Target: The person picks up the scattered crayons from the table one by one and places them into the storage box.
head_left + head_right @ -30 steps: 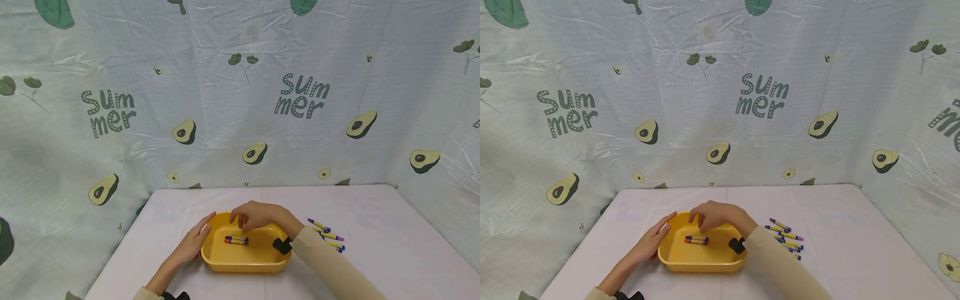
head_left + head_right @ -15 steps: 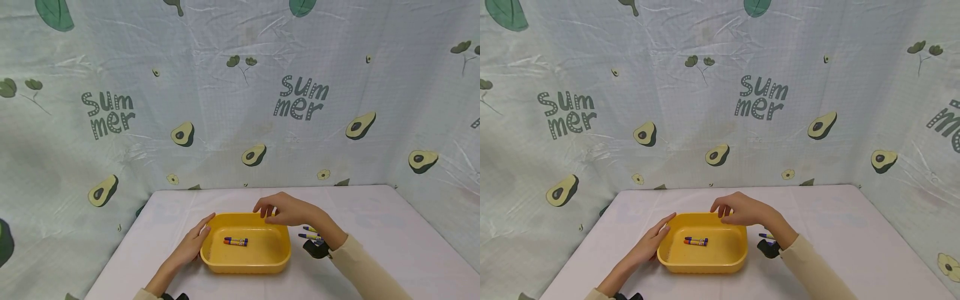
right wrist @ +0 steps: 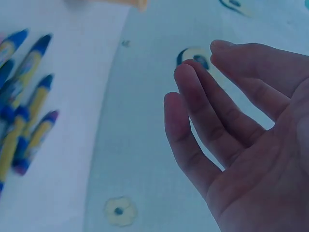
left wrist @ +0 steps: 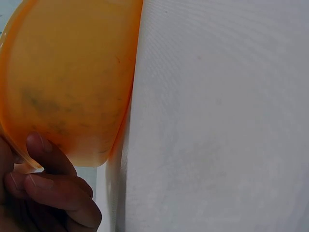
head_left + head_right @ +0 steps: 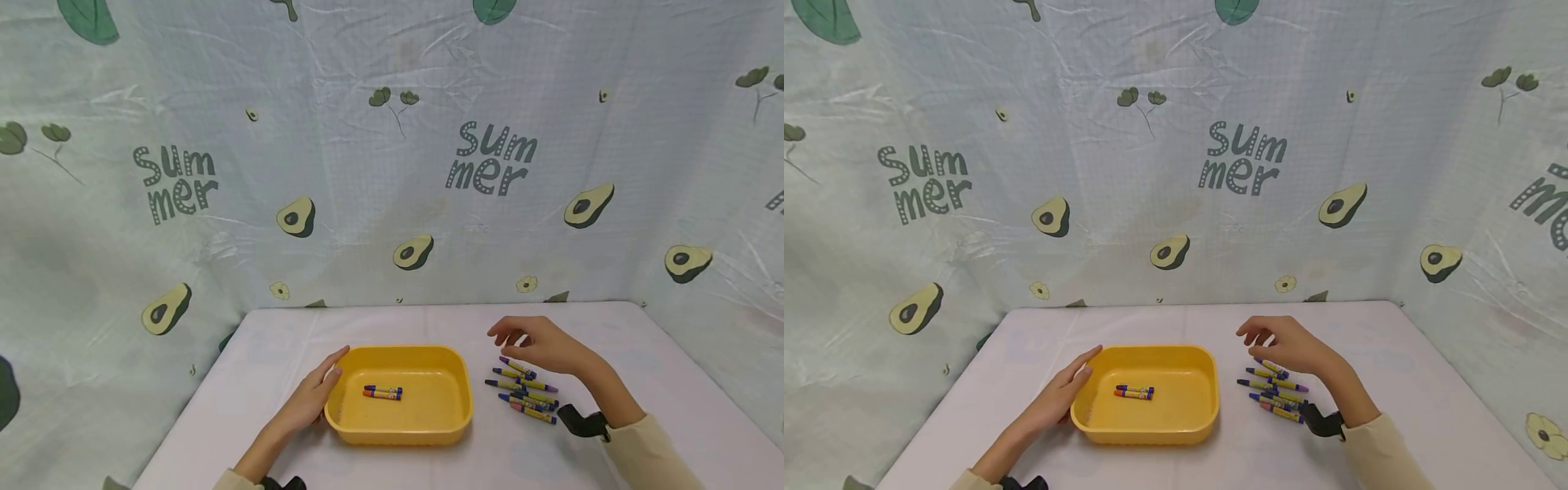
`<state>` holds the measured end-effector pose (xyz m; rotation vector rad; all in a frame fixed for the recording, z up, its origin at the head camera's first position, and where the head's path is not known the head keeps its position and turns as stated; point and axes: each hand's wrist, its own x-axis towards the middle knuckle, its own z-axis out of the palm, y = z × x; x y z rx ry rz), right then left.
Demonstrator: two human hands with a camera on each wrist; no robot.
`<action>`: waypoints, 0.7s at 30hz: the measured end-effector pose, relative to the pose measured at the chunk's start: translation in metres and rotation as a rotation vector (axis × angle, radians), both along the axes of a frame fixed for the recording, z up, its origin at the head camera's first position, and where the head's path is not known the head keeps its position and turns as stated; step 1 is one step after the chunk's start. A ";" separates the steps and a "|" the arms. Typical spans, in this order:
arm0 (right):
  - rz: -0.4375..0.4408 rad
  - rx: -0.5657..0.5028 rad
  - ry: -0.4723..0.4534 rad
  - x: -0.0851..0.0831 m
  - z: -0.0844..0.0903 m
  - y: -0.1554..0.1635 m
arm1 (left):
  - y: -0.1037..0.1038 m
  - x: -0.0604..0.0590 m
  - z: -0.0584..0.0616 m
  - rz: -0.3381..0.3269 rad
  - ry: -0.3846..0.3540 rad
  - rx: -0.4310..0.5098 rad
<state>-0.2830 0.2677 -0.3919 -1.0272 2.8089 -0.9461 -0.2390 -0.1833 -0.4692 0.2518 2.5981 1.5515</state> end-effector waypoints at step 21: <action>-0.165 -0.019 -0.219 -0.029 -0.067 0.040 | -0.003 0.000 0.001 -0.006 0.010 -0.010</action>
